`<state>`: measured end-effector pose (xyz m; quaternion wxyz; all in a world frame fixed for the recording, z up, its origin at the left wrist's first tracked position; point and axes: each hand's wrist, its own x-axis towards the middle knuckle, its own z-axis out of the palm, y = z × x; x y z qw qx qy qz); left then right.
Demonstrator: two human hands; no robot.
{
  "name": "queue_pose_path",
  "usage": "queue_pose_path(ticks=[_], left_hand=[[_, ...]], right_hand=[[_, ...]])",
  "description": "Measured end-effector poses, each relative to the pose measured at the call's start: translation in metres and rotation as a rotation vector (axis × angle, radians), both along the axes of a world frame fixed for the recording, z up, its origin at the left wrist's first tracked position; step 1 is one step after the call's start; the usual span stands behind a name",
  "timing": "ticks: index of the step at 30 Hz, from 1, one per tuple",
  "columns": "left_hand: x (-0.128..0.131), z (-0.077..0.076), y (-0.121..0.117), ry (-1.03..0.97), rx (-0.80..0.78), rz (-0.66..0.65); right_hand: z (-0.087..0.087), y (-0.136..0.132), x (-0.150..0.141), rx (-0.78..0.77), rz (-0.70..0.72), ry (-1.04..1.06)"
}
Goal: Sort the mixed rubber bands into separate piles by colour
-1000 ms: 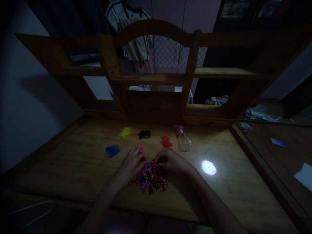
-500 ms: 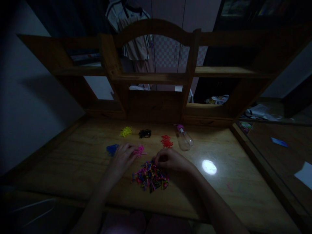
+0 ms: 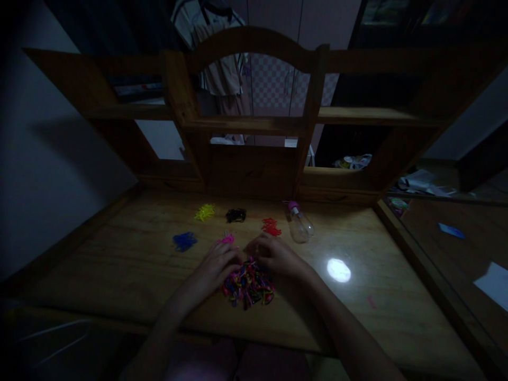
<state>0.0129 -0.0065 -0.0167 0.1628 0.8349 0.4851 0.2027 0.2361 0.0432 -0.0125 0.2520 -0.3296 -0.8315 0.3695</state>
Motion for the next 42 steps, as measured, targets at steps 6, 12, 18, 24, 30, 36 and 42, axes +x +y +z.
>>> queue_pose_path(ticks=[6, 12, 18, 24, 30, 36, 42], left_hand=[[0.002, 0.004, -0.002, -0.051, -0.042, 0.014], [0.002, 0.010, -0.003, -0.148, -0.043, 0.044], [-0.002, 0.012, -0.009, -0.259, -0.138, 0.071], [0.000, 0.016, -0.015, -0.367, -0.281, 0.082], [0.001, 0.018, -0.019, -0.454, -0.389, 0.135], [0.002, 0.020, -0.021, -0.465, -0.332, 0.208], [0.006, 0.024, -0.022, -0.492, -0.320, 0.196]], right_hand=[[-0.006, 0.001, -0.002, 0.054, 0.009, -0.070], [-0.005, 0.000, -0.001, 0.071, -0.008, -0.098], [-0.006, -0.002, 0.001, 0.028, -0.046, -0.062], [-0.006, -0.003, 0.005, -0.076, -0.050, -0.054], [0.002, -0.001, 0.004, -0.209, -0.005, 0.085], [0.014, -0.006, 0.003, -0.416, 0.064, 0.218], [0.026, -0.014, -0.003, -0.279, 0.121, 0.224]])
